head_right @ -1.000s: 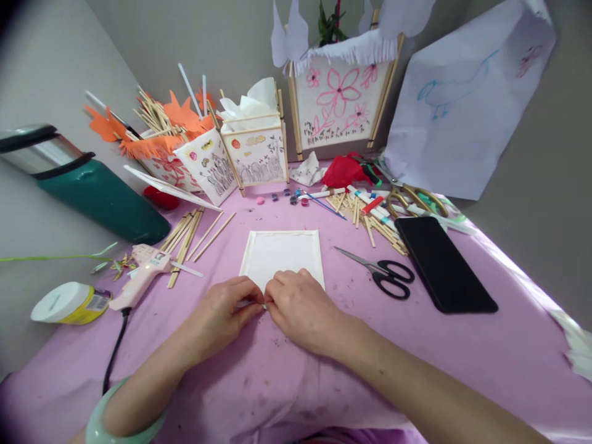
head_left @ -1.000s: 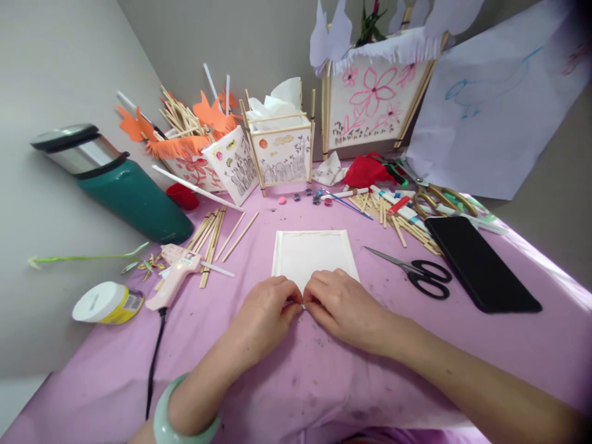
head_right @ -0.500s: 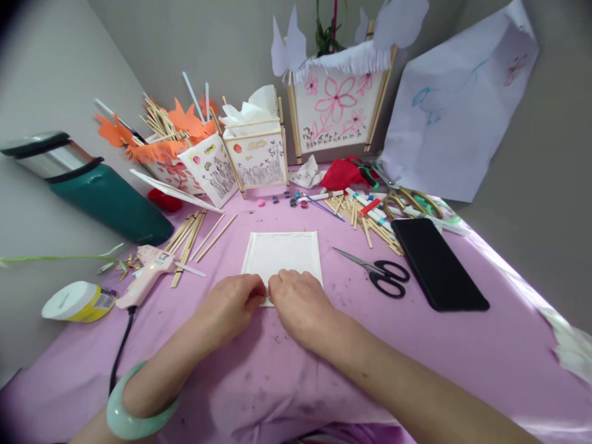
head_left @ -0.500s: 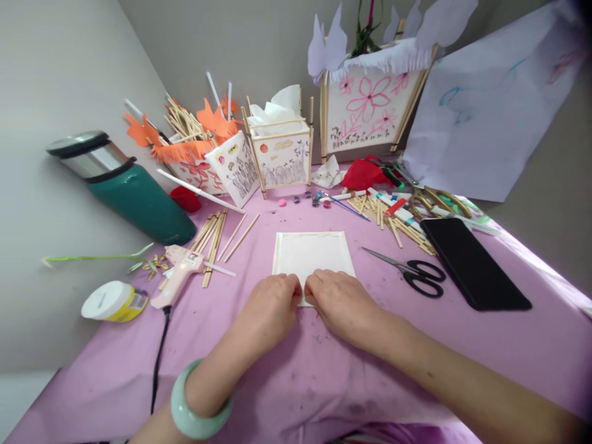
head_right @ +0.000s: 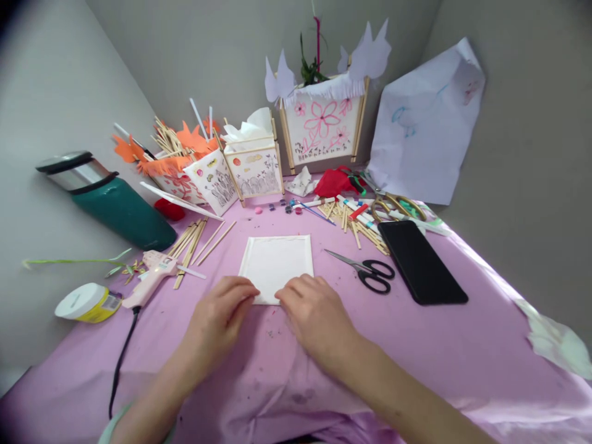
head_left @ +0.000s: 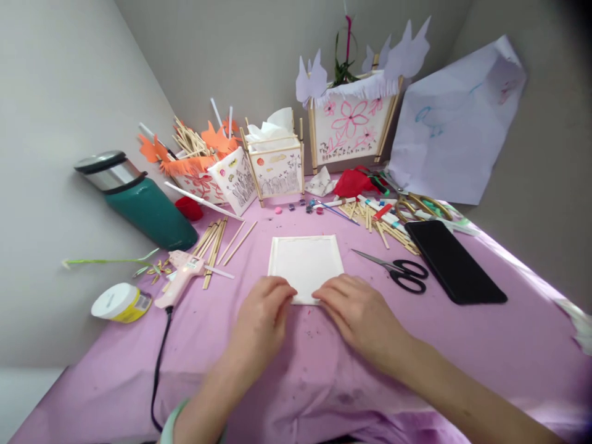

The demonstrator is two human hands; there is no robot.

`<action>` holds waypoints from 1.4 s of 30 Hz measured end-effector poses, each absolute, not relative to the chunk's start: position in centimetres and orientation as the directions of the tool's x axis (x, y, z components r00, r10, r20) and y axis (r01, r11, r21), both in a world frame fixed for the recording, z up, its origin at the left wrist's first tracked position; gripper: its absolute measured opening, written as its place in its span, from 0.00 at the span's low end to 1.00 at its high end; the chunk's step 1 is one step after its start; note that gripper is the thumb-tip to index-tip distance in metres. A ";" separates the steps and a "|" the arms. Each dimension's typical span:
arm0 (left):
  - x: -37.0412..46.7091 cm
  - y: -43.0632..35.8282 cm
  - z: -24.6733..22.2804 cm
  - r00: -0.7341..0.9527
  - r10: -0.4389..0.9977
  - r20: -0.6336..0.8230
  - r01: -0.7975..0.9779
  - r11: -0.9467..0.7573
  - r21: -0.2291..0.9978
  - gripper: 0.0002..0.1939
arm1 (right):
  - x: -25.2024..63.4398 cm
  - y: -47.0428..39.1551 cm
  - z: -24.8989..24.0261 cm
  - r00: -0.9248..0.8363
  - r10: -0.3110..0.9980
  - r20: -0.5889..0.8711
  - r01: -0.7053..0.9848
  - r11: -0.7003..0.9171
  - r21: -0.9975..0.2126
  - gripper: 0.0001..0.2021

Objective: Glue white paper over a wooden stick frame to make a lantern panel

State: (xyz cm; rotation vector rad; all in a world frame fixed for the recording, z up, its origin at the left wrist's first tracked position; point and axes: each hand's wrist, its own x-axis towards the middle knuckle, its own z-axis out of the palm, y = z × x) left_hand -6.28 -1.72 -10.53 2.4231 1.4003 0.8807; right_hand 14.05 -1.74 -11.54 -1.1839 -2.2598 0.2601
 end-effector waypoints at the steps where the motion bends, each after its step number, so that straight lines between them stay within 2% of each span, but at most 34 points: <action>1: -5.9 -2.2 -10.8 0.422 0.838 0.348 0.719 -0.542 0.434 0.11 | 13.7 -2.1 -11.9 -0.458 0.796 0.395 0.707 0.596 -0.381 0.07; 4: -4.9 -3.0 -11.6 0.489 0.847 0.207 0.764 -0.531 0.367 0.13 | 12.4 -2.9 -13.1 -0.468 0.801 0.374 0.750 0.584 -0.310 0.05; 7: -4.3 -3.1 -12.1 0.498 0.853 0.155 0.799 -0.521 0.301 0.14 | 11.7 -3.4 -14.0 -0.461 0.804 0.375 0.778 0.570 -0.266 0.07; 9: -4.1 -3.2 -12.3 0.502 0.853 0.145 0.820 -0.522 0.236 0.13 | 11.9 -3.5 -14.0 -0.434 0.816 0.382 0.787 0.550 -0.280 0.09; 12: -4.1 -3.4 -12.5 0.499 0.853 0.152 0.844 -0.518 0.142 0.15 | 13.8 -3.0 -12.7 -0.397 0.848 0.350 0.705 0.526 -0.475 0.11; 14: -4.4 -3.4 -12.6 0.509 0.844 0.171 0.834 -0.533 0.143 0.18 | 15.8 -2.5 -11.4 -0.391 0.865 0.314 0.577 0.496 -0.649 0.12; 15: -4.5 -3.4 -12.5 0.508 0.838 0.197 0.826 -0.539 0.166 0.19 | 16.8 -2.3 -10.9 -0.338 0.878 0.340 0.555 0.477 -0.681 0.13; 17: -4.7 -3.3 -12.4 0.489 0.825 0.283 0.803 -0.552 0.223 0.20 | 18.3 -2.3 -10.3 -0.299 0.872 0.387 0.579 0.488 -0.653 0.14; 20: -4.4 -3.5 -12.5 0.510 0.784 0.353 0.756 -0.605 0.252 0.21 | 18.3 -3.1 -11.1 -0.372 0.804 0.465 0.651 0.583 -0.487 0.15; 23: -3.6 -4.0 -13.1 0.585 0.756 0.294 0.725 -0.649 0.229 0.23 | 16.6 -4.3 -12.9 -0.446 0.718 0.534 0.697 0.653 -0.296 0.18; 29: -2.5 -4.9 -14.2 0.590 0.775 0.225 0.766 -0.626 0.148 0.27 | 14.7 -5.1 -14.8 -0.489 0.665 0.564 0.800 0.599 -0.012 0.20; 32: -3.1 -5.1 -13.8 0.569 0.780 0.260 0.756 -0.621 0.207 0.27 | 15.5 -5.0 -14.7 -0.514 0.648 0.561 0.782 0.623 -0.003 0.19; 36: -5.6 -4.5 -12.4 0.402 0.796 0.452 0.739 -0.574 0.353 0.20 | 16.5 -5.2 -14.2 -0.505 0.650 0.567 0.747 0.658 -0.089 0.17; 38: -6.8 -4.0 -12.1 0.387 0.800 0.459 0.758 -0.559 0.337 0.18 | 16.4 -5.5 -14.1 -0.492 0.653 0.577 0.745 0.658 -0.110 0.16; 42: -7.6 -3.3 -12.2 0.466 0.824 0.322 0.805 -0.546 0.231 0.14 | 15.7 -5.5 -13.8 -0.473 0.691 0.546 0.741 0.648 -0.179 0.15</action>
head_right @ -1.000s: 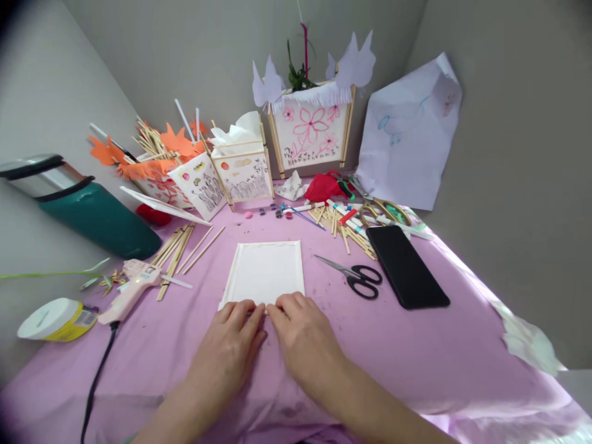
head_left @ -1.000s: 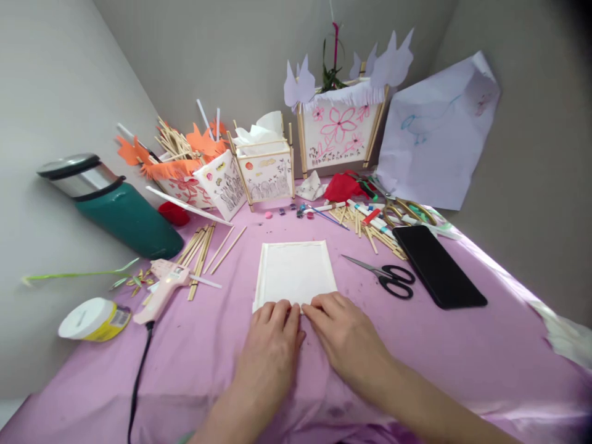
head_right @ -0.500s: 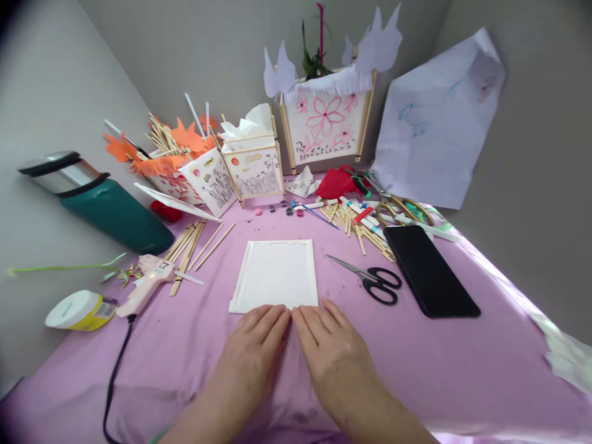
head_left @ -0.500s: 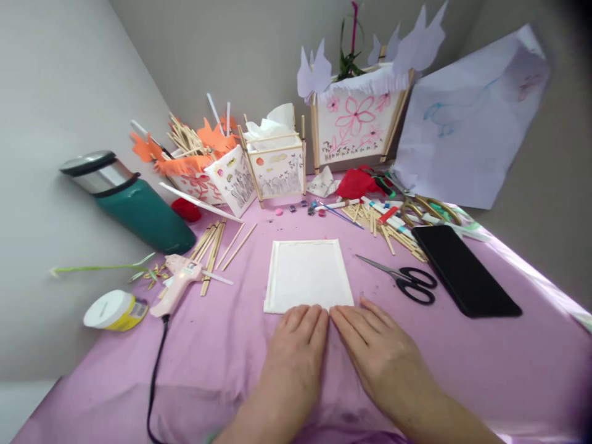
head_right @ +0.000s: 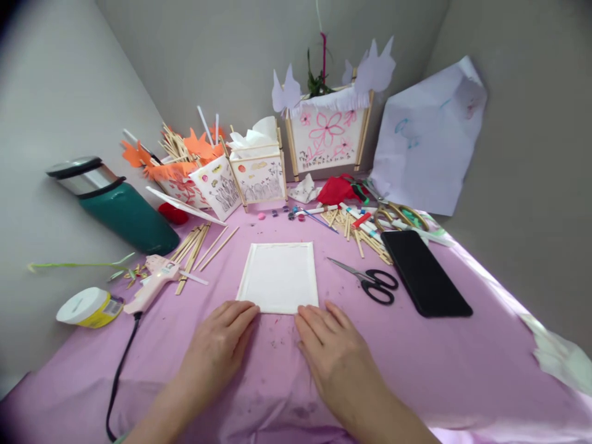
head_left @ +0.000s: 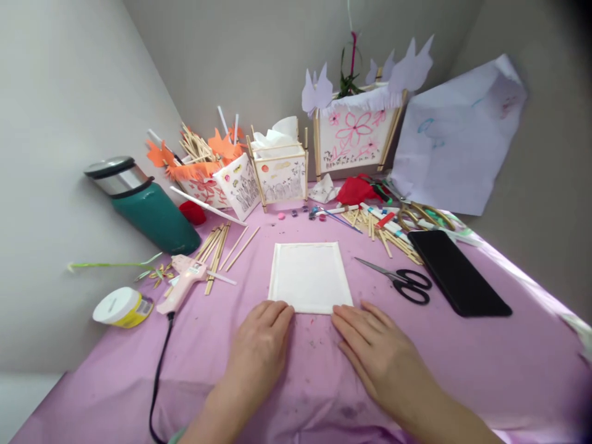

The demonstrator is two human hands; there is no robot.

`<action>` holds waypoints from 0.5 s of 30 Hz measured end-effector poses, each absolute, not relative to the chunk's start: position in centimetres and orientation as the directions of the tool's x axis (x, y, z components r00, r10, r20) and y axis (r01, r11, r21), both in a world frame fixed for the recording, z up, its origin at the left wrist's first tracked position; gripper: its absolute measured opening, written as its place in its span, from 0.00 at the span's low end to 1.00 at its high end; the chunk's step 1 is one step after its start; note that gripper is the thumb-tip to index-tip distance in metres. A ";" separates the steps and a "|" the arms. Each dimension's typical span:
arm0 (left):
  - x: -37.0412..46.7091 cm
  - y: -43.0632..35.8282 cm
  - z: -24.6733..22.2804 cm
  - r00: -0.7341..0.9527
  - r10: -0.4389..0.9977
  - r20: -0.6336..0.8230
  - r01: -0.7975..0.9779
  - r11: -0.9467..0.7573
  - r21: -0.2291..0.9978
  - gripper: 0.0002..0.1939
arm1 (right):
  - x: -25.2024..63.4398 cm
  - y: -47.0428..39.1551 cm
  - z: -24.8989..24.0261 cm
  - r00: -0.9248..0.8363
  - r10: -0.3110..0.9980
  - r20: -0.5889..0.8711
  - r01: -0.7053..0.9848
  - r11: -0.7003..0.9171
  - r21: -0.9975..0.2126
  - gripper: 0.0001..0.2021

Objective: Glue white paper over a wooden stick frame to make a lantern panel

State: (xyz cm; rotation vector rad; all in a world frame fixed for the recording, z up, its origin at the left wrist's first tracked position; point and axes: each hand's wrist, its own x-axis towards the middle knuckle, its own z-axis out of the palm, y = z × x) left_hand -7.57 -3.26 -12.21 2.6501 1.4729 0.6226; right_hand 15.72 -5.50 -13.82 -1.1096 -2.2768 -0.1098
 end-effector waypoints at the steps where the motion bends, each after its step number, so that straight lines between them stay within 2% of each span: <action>1: -7.6 -3.2 -12.2 0.459 0.832 0.312 0.808 -0.537 0.241 0.13 | 15.9 -5.3 -13.6 -0.457 0.716 0.528 0.743 0.634 -0.215 0.14; 3: -7.7 -2.9 -12.0 0.416 0.846 0.335 0.799 -0.516 0.311 0.13 | 17.1 -4.9 -12.9 -0.399 0.767 0.502 0.761 0.583 -0.285 0.15; 5: -8.0 -2.6 -11.2 0.329 0.866 0.377 0.782 -0.474 0.405 0.11 | 19.0 -4.2 -12.4 -0.283 0.807 0.518 0.822 0.482 -0.303 0.15; 7: -8.3 -2.0 -10.1 0.224 0.906 0.359 0.768 -0.391 0.508 0.08 | 21.1 -3.5 -12.2 -0.162 0.840 0.517 0.911 0.328 -0.248 0.15; 9: -8.0 -1.3 -8.9 0.186 0.947 0.262 0.738 -0.311 0.599 0.03 | 22.7 -2.8 -12.4 -0.109 0.882 0.458 0.970 0.194 -0.143 0.15; 11: -7.0 -0.5 -8.0 0.252 0.954 0.159 0.702 -0.294 0.649 0.04 | 23.5 -2.3 -12.9 -0.092 0.916 0.391 0.990 0.126 -0.062 0.14; 13: -5.4 0.2 -7.6 0.382 0.921 0.078 0.669 -0.333 0.665 0.05 | 23.7 -2.0 -13.1 -0.081 0.936 0.343 0.994 0.099 -0.035 0.14; 15: -3.4 0.8 -7.7 0.511 0.860 0.016 0.644 -0.395 0.655 0.13 | 23.7 -1.9 -13.0 -0.077 0.950 0.303 0.995 0.092 -0.035 0.13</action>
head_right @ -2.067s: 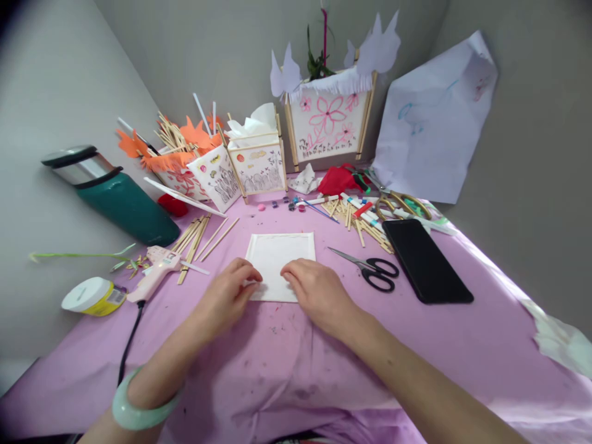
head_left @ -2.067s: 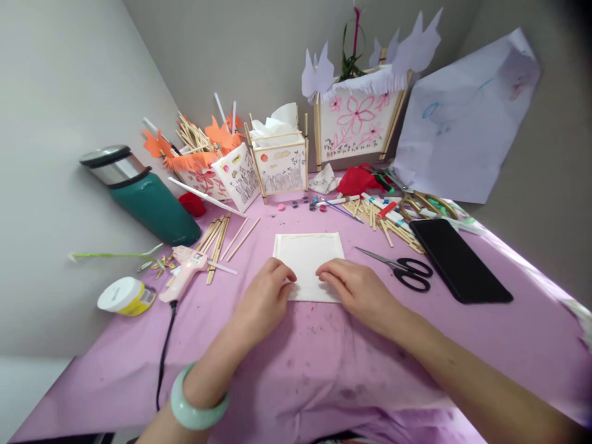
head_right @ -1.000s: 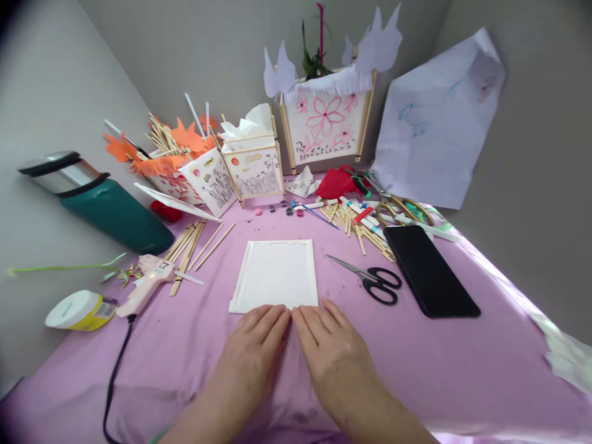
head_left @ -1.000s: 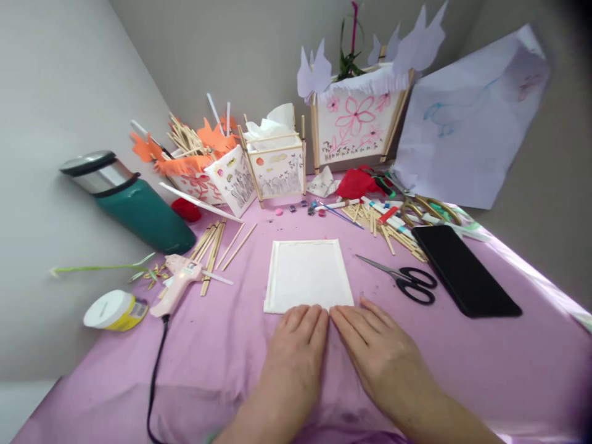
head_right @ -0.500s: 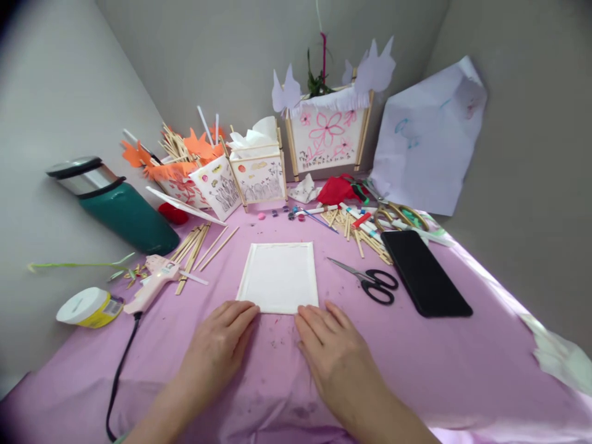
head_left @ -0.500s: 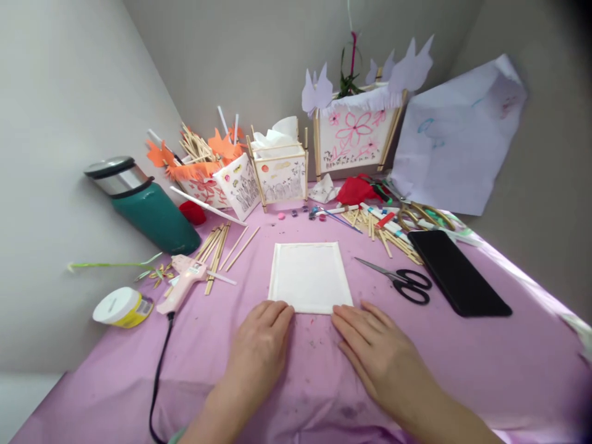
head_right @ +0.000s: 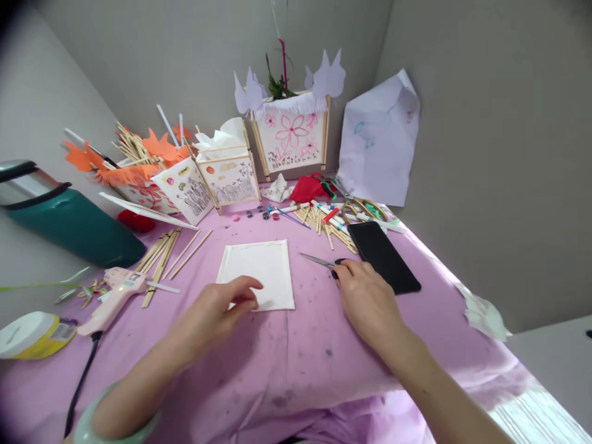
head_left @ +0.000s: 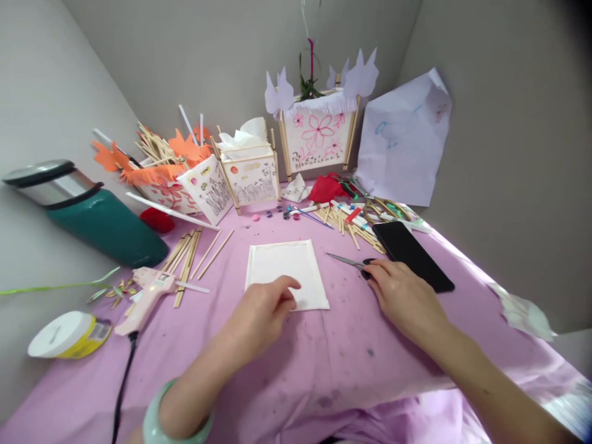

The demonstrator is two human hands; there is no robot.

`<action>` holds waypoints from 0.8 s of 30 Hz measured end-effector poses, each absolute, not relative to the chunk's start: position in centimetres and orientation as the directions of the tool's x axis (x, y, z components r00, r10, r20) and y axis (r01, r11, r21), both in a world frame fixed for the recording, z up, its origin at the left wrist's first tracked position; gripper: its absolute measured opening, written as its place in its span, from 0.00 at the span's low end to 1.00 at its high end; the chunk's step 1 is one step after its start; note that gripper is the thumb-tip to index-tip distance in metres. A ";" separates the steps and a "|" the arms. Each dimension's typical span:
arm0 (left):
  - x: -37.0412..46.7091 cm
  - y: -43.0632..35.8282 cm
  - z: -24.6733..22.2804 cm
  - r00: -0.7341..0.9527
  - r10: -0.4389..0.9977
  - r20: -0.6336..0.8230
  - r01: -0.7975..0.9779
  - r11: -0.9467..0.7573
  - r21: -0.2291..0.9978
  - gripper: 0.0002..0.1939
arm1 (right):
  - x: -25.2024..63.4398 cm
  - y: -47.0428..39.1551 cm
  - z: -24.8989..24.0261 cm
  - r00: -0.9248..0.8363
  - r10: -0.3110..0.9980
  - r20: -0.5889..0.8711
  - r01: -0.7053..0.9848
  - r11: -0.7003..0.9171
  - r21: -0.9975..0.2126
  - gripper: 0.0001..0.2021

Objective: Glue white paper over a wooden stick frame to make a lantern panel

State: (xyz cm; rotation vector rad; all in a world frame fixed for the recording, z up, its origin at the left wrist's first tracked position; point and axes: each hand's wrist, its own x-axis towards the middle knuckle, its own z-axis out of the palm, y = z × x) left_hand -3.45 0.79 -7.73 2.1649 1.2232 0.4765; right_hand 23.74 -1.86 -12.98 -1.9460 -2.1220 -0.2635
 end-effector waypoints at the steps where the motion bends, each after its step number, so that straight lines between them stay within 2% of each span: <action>1: -2.5 1.1 -7.9 0.561 0.828 0.001 0.639 -0.434 0.635 0.17 | 23.8 -1.8 -12.8 -0.082 0.957 0.277 0.995 0.096 -0.036 0.13; 4: -0.1 1.9 -8.8 0.665 0.747 0.022 0.632 -0.578 0.516 0.22 | 24.0 -2.0 -12.2 -0.085 0.973 0.213 0.996 0.091 -0.020 0.11; 8: 1.6 2.4 -9.7 0.752 0.658 0.026 0.589 -0.690 0.420 0.15 | 24.5 -2.6 -11.4 -0.005 0.987 0.158 0.999 0.010 -0.035 0.08; 10: 1.8 2.5 -10.0 0.749 0.662 0.010 0.592 -0.677 0.437 0.12 | 24.8 -2.9 -11.0 0.001 0.991 0.132 0.993 0.014 -0.115 0.07; 14: 1.6 2.6 -10.4 0.711 0.703 -0.002 0.606 -0.613 0.507 0.10 | 26.0 -4.0 -10.5 -0.094 0.986 0.137 0.918 0.139 -0.372 0.04; 16: 1.6 2.6 -10.4 0.703 0.711 -0.007 0.612 -0.601 0.514 0.09 | 26.6 -4.9 -10.6 -0.136 0.982 0.129 0.856 0.182 -0.484 0.07; 18: 1.7 2.6 -10.2 0.701 0.713 -0.014 0.621 -0.600 0.504 0.09 | 27.2 -5.9 -10.9 -0.146 0.982 0.119 0.820 0.187 -0.541 0.12; 20: 1.8 2.6 -10.1 0.697 0.717 -0.023 0.637 -0.604 0.479 0.09 | 27.7 -6.8 -11.2 -0.144 0.983 0.116 0.821 0.184 -0.540 0.15; 24: 1.8 2.5 -10.0 0.692 0.721 -0.039 0.666 -0.616 0.421 0.09 | 27.9 -8.1 -11.4 -0.200 0.970 0.136 0.862 0.240 -0.446 0.15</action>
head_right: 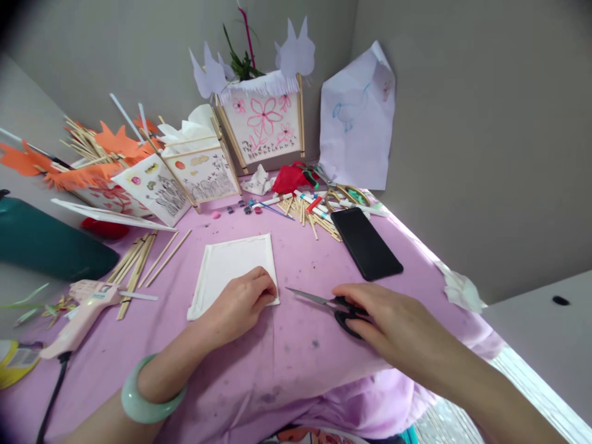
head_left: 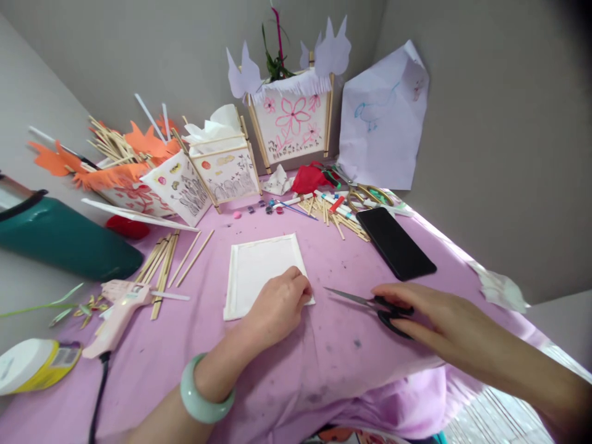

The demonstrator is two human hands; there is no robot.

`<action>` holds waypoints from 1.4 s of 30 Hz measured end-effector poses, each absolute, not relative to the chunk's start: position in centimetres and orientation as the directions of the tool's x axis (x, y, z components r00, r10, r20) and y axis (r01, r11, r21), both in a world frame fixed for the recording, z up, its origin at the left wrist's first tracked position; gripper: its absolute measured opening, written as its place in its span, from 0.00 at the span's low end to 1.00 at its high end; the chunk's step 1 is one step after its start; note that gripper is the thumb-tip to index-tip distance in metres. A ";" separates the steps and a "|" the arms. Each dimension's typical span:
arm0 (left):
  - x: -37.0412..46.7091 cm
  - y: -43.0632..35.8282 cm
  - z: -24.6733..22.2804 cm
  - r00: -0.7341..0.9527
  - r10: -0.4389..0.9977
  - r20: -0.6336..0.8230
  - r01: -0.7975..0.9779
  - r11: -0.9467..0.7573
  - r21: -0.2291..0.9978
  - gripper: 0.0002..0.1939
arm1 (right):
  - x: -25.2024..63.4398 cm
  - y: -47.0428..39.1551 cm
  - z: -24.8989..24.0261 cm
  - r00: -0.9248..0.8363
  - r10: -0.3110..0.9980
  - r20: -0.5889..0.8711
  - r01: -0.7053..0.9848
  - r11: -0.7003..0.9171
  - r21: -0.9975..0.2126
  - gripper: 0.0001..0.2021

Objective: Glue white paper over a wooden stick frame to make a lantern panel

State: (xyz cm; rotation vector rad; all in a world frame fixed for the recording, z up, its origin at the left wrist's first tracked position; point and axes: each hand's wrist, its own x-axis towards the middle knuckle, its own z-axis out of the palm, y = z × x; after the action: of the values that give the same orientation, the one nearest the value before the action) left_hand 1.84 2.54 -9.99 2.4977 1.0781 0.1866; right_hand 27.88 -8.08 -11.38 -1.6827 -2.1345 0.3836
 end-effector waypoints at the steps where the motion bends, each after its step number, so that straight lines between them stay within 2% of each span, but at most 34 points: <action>1: 1.8 2.6 -10.0 0.695 0.718 -0.040 0.665 -0.621 0.416 0.09 | 27.7 -8.2 -11.3 -0.219 0.967 0.132 0.873 0.254 -0.417 0.15; 6: 1.7 2.6 -10.2 0.708 0.706 -0.015 0.641 -0.634 0.432 0.09 | 26.2 -8.2 -10.4 -0.288 0.955 0.065 0.890 0.292 -0.351 0.17; 11: 1.5 2.4 -10.1 0.696 0.718 -0.010 0.646 -0.619 0.447 0.08 | 24.9 -7.7 -10.2 -0.296 0.952 0.075 0.894 0.304 -0.329 0.17; 22: 1.3 2.5 -10.2 0.728 0.685 -0.008 0.643 -0.679 0.354 0.08 | 24.1 -7.1 -9.5 -0.285 0.958 -0.028 0.908 0.261 -0.328 0.18; 32: 1.6 2.3 -10.5 0.757 0.653 0.023 0.632 -0.741 0.227 0.10 | 23.4 -6.6 -8.8 -0.299 0.954 -0.015 0.923 0.286 -0.259 0.16; 42: 1.4 2.2 -10.3 0.746 0.665 0.024 0.640 -0.727 0.250 0.10 | 23.6 -6.5 -8.2 -0.307 0.952 -0.001 0.927 0.299 -0.224 0.14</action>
State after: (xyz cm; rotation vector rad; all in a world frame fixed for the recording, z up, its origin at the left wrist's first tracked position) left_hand 1.44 2.19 -10.32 2.7202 1.0313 0.1644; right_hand 23.58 -6.50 -8.20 -1.7640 -2.4232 0.2763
